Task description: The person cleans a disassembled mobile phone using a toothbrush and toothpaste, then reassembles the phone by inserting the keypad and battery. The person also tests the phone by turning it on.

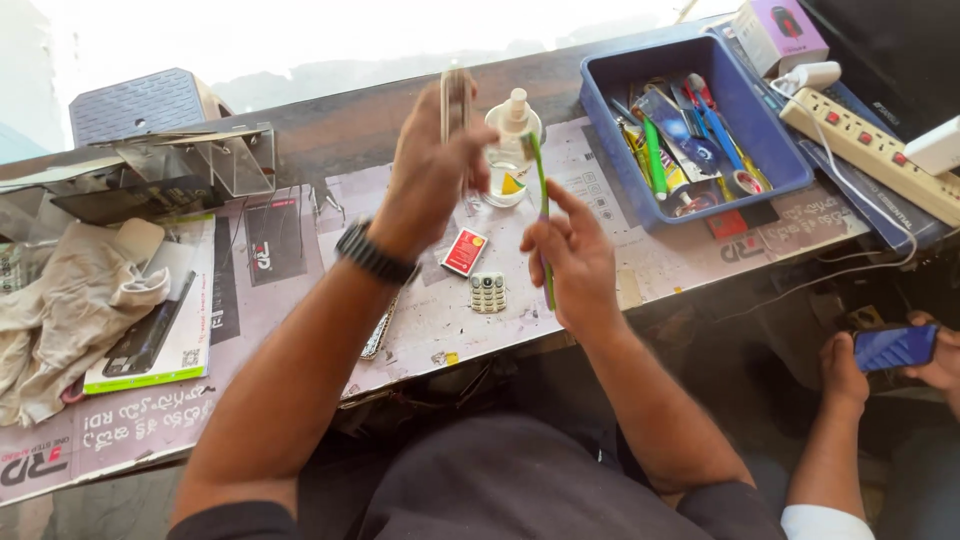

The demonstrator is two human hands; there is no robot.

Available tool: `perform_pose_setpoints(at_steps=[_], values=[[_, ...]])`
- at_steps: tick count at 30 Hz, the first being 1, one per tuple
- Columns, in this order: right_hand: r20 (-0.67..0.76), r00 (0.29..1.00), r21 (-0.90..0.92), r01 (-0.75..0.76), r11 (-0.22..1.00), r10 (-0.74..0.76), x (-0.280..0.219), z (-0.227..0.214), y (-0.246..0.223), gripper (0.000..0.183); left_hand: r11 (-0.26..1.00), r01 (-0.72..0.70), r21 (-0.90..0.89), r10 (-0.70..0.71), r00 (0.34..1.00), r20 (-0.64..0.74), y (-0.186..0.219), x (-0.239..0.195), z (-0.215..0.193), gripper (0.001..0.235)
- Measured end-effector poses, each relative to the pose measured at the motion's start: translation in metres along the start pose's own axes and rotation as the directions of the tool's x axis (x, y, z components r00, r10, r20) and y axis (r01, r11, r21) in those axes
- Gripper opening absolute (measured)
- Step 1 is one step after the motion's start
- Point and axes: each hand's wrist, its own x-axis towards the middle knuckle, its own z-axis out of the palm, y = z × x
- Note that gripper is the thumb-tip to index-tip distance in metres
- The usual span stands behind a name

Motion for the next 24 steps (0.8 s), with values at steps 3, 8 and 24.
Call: perform_pose_setpoints(at_steps=[3, 8, 24], values=[[0.181, 0.975, -0.171, 0.157, 0.973, -0.126, -0.026, -0.002, 0.001, 0.048, 0.905, 0.213, -0.368, -0.123, 0.960, 0.252, 0.011, -0.052, -0.014, 0.068], [0.474, 0.828, -0.504, 0.535, 0.678, -0.301, -0.038, -0.001, -0.018, 0.047, 0.750, 0.388, -0.535, -0.228, 0.912, 0.342, 0.019, -0.120, -0.028, 0.076], [0.667, 0.691, -0.614, 0.721, 0.321, -0.278, -0.042, 0.037, -0.019, 0.041, 0.522, 0.570, -0.634, -0.410, 0.820, 0.399, -0.016, -0.166, -0.053, 0.100]])
